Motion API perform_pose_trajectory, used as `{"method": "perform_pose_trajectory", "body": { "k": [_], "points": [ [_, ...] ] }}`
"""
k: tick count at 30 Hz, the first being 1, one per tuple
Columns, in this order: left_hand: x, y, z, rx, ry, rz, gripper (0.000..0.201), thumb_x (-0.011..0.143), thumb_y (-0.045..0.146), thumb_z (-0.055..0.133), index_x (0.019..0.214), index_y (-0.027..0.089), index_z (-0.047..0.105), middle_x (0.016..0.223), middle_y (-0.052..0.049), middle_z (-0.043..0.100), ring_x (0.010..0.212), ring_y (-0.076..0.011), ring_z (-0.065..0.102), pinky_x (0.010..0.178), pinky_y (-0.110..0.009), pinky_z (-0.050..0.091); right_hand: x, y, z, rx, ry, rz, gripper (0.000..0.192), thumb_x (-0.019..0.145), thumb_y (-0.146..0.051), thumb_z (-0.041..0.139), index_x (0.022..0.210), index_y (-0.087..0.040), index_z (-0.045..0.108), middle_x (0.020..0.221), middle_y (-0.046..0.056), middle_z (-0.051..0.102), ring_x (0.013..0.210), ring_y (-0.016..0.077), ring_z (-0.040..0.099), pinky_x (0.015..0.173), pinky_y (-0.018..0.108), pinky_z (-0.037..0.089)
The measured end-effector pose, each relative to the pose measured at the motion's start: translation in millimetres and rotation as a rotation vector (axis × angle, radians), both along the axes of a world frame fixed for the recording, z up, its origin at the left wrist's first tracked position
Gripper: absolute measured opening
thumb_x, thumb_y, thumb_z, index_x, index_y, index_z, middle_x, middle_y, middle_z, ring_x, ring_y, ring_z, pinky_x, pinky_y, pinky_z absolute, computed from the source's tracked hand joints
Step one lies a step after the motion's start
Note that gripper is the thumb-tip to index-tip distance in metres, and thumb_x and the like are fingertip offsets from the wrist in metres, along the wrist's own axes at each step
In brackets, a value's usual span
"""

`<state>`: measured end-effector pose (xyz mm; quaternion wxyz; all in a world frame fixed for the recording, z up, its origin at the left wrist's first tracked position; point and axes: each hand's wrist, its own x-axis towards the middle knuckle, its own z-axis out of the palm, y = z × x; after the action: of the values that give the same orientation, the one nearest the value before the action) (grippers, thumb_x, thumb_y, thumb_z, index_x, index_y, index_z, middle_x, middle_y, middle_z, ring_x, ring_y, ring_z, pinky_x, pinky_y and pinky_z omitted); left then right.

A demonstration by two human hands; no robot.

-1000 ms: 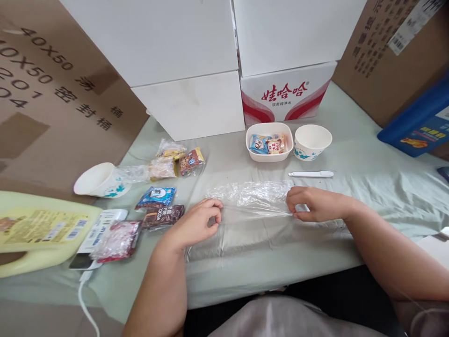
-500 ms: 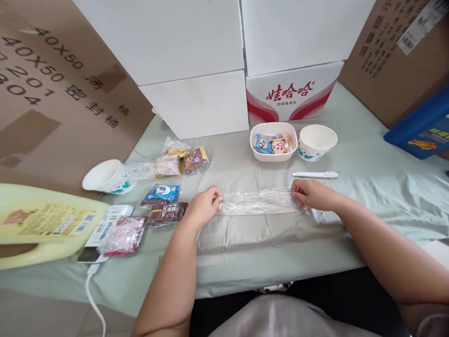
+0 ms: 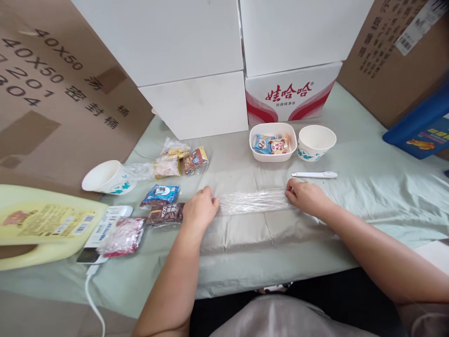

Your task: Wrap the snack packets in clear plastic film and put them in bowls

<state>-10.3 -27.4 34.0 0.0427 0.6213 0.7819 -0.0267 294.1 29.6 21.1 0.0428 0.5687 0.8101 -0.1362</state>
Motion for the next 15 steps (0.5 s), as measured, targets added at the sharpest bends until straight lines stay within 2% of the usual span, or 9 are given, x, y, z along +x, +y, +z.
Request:
{"method": "perform_pose_trajectory", "body": {
  "k": [2,4,5,7,8,10,12,13,15],
  "points": [
    [7.0,-5.3,1.0,0.207,0.062,0.005,0.022,0.086,0.028,0.053,0.103,0.016,0.062,0.105,-0.017,0.061,0.102,-0.0346,0.058,0.08,-0.043,0.047,-1.0,-3.0,1.9,0.026,-0.046,-0.007,0.024,0.095,-0.031,0.04,0.108,-0.018,0.057,0.093,0.01,0.071,0.082,0.0246,0.065,0.063,0.031,0.038],
    [22.4,-12.6,-1.9,0.38,0.039,-0.1,0.019,0.088,0.023,0.051,0.101,0.017,0.064,0.107,-0.016,0.06,0.106,-0.0335,0.056,0.087,-0.045,0.047,-2.9,-7.7,5.5,0.126,-0.061,-0.004,0.026,0.096,-0.032,0.042,0.108,-0.016,0.058,0.097,0.014,0.07,0.084,0.0265,0.064,0.067,0.033,0.04],
    [33.0,-16.8,-5.3,0.412,-0.012,-0.184,0.02,0.09,0.021,0.049,0.102,0.018,0.065,0.107,-0.015,0.061,0.106,-0.0317,0.056,0.089,-0.045,0.047,-4.5,-10.7,6.9,0.2,-0.042,0.021,0.027,0.096,-0.032,0.042,0.107,-0.015,0.06,0.099,0.016,0.069,0.089,0.0283,0.064,0.071,0.035,0.042],
    [56.3,-25.3,-15.7,0.344,-0.133,-0.372,0.024,0.093,0.023,0.047,0.11,0.02,0.064,0.114,-0.013,0.063,0.11,-0.0294,0.056,0.095,-0.045,0.046,-9.0,-17.7,6.3,0.329,0.062,0.153,0.032,0.098,-0.034,0.041,0.106,-0.013,0.063,0.107,0.019,0.067,0.102,0.0314,0.06,0.083,0.04,0.044],
    [67.3,-29.3,-22.1,0.283,-0.165,-0.436,0.03,0.094,0.027,0.048,0.12,0.019,0.061,0.125,-0.014,0.06,0.12,-0.0308,0.052,0.1,-0.047,0.044,-11.6,-21.3,3.6,0.355,0.131,0.266,0.035,0.098,-0.037,0.042,0.11,-0.013,0.064,0.114,0.02,0.065,0.112,0.0324,0.056,0.091,0.043,0.042],
    [83.5,-35.7,-35.1,0.163,-0.179,-0.505,0.052,0.093,0.042,0.052,0.138,0.017,0.048,0.147,-0.017,0.045,0.139,-0.0372,0.035,0.11,-0.057,0.033,-15.8,-27.3,-6.2,0.314,0.242,0.516,0.049,0.097,-0.048,0.045,0.128,-0.012,0.058,0.135,0.019,0.056,0.131,0.0334,0.043,0.106,0.048,0.034],
    [89.2,-38.9,-45.3,0.085,-0.168,-0.51,0.074,0.089,0.056,0.053,0.149,0.016,0.035,0.157,-0.018,0.029,0.147,-0.0411,0.017,0.113,-0.067,0.02,-16.4,-29.8,-18.7,0.211,0.268,0.684,0.076,0.091,-0.062,0.047,0.147,-0.011,0.04,0.151,0.019,0.04,0.144,0.0341,0.025,0.113,0.054,0.024],
    [88.1,-39.0,-48.7,0.061,-0.162,-0.502,0.08,0.087,0.06,0.053,0.151,0.018,0.031,0.159,-0.018,0.024,0.148,-0.0416,0.013,0.113,-0.07,0.015,-14.5,-29.3,-24.2,0.165,0.252,0.71,0.086,0.088,-0.068,0.046,0.151,-0.011,0.032,0.155,0.02,0.033,0.147,0.0346,0.018,0.115,0.056,0.02],
    [80.5,-36.5,-51.9,0.039,-0.153,-0.478,0.083,0.086,0.063,0.053,0.153,0.022,0.026,0.161,-0.018,0.019,0.149,-0.0414,0.009,0.112,-0.072,0.011,-6.9,-25.0,-30.6,0.116,0.198,0.659,0.095,0.085,-0.074,0.044,0.154,-0.011,0.025,0.158,0.02,0.026,0.148,0.036,0.012,0.115,0.059,0.016]
  ]
}}
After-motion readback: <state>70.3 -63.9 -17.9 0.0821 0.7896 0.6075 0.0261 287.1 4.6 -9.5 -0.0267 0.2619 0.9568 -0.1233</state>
